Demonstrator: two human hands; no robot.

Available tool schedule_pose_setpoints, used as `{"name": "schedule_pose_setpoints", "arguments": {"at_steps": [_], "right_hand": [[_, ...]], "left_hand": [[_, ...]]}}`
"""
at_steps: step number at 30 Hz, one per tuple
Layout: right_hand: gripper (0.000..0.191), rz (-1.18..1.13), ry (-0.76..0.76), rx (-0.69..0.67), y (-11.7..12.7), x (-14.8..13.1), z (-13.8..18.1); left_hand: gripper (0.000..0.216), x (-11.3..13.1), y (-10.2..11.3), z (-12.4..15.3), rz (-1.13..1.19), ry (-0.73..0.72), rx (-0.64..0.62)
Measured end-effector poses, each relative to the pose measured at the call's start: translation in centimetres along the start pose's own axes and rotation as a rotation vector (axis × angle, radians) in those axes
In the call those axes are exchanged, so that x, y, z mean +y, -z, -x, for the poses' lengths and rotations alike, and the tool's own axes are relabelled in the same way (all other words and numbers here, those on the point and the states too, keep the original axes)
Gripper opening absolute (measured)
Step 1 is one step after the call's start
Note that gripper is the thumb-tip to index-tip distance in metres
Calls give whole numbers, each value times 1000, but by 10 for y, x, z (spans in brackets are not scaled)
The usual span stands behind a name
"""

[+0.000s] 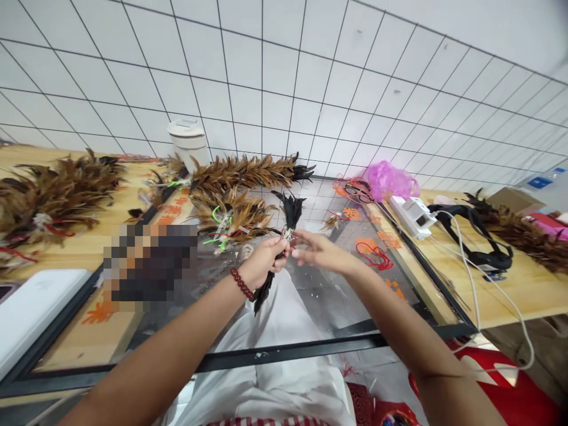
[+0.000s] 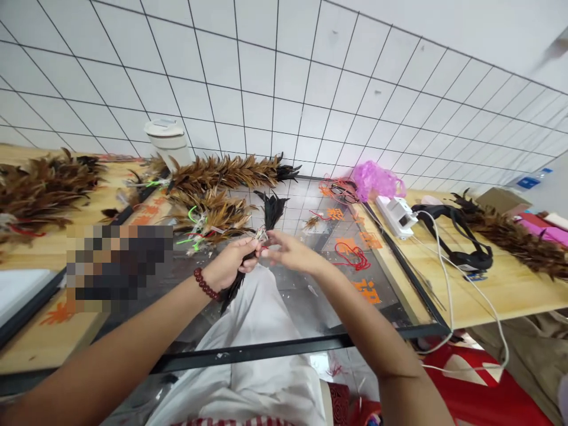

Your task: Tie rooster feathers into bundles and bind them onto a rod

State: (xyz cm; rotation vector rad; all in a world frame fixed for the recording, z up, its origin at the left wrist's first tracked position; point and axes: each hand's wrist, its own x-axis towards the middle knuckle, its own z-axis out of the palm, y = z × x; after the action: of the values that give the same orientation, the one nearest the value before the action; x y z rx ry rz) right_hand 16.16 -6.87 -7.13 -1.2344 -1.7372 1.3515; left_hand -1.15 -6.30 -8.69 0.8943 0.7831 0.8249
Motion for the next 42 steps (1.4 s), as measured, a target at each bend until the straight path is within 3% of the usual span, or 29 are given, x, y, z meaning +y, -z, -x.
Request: {"name": "schedule_pose_setpoints", "arguments": {"at_steps": [3,6,10,13,18,22,26,31,35,38,42], "right_hand": [[43,-20,-23,61,-7,11,0],[43,-8,12,236,5,22,-2],[41,121,115,512,27,33,-5],[37,224,142,602,34,39,-6],[29,353,184,519,18,36,-1],[24,513,288,432,-1,24,6],[21,620,404,377,-3,22,9],[20,798,404,287,8,25,11],[18,803,520,293,13,22,14],[16,716,649,243,10,16,17],[17,529,681,146,7,9,16]], "left_hand": [[27,1,2,-1,-9,-22,-11],[25,2,4,-2,11,-48,5],[25,5,9,-6,78,-132,117],[26,9,11,-7,120,-225,178],[25,10,2,-1,23,-289,111],[26,2,-6,3,-127,-181,39],[26,-1,-7,3,-203,-94,2],[21,1,-3,0,-302,-126,98],[22,-1,5,-5,-713,-253,187],[22,-2,6,-3,-929,-241,45],[21,0,-2,7,-860,-77,-341]]}}
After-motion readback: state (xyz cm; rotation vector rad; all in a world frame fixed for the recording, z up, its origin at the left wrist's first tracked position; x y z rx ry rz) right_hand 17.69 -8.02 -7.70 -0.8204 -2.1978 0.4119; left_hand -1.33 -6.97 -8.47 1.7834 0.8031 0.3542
